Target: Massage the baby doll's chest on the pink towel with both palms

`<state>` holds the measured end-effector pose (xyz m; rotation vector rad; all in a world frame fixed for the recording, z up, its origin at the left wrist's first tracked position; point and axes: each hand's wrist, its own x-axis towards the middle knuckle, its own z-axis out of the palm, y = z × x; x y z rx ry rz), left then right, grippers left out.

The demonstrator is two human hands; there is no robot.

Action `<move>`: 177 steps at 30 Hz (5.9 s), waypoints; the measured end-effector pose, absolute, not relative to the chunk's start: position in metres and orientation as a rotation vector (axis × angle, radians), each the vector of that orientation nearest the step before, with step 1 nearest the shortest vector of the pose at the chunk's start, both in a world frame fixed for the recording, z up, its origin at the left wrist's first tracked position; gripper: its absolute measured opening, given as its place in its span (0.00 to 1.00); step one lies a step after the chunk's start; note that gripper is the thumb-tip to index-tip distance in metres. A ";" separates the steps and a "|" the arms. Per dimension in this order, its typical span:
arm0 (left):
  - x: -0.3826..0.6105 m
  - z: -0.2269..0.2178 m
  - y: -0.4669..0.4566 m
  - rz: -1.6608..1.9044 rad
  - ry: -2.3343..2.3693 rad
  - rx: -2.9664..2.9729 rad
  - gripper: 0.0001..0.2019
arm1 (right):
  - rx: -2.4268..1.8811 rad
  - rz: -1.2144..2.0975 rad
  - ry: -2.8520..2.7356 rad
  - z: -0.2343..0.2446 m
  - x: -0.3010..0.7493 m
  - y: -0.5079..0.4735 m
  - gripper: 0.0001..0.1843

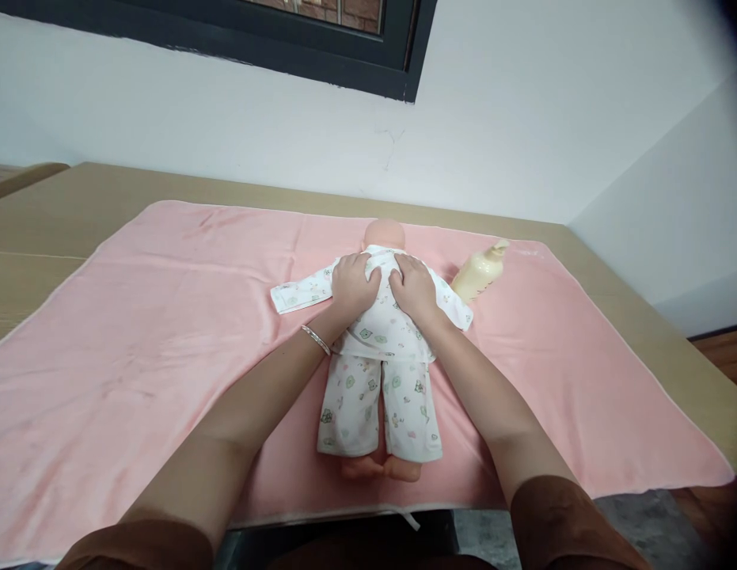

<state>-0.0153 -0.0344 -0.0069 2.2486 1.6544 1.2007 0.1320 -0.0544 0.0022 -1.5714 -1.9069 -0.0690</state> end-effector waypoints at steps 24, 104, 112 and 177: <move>-0.016 -0.013 -0.024 1.068 1.651 2.263 0.24 | -1.695 -0.145 -1.943 0.005 0.132 -0.055 0.24; -0.010 -0.001 -0.031 1.162 1.646 2.285 0.12 | -1.570 -0.155 -1.864 -0.001 0.131 -0.052 0.19; -0.008 -0.002 -0.030 1.192 1.717 2.206 0.14 | -1.650 -0.126 -1.831 -0.001 0.131 -0.051 0.20; -0.010 -0.008 -0.024 1.156 1.613 2.232 0.17 | -1.557 -0.063 -1.894 -0.006 0.135 -0.043 0.25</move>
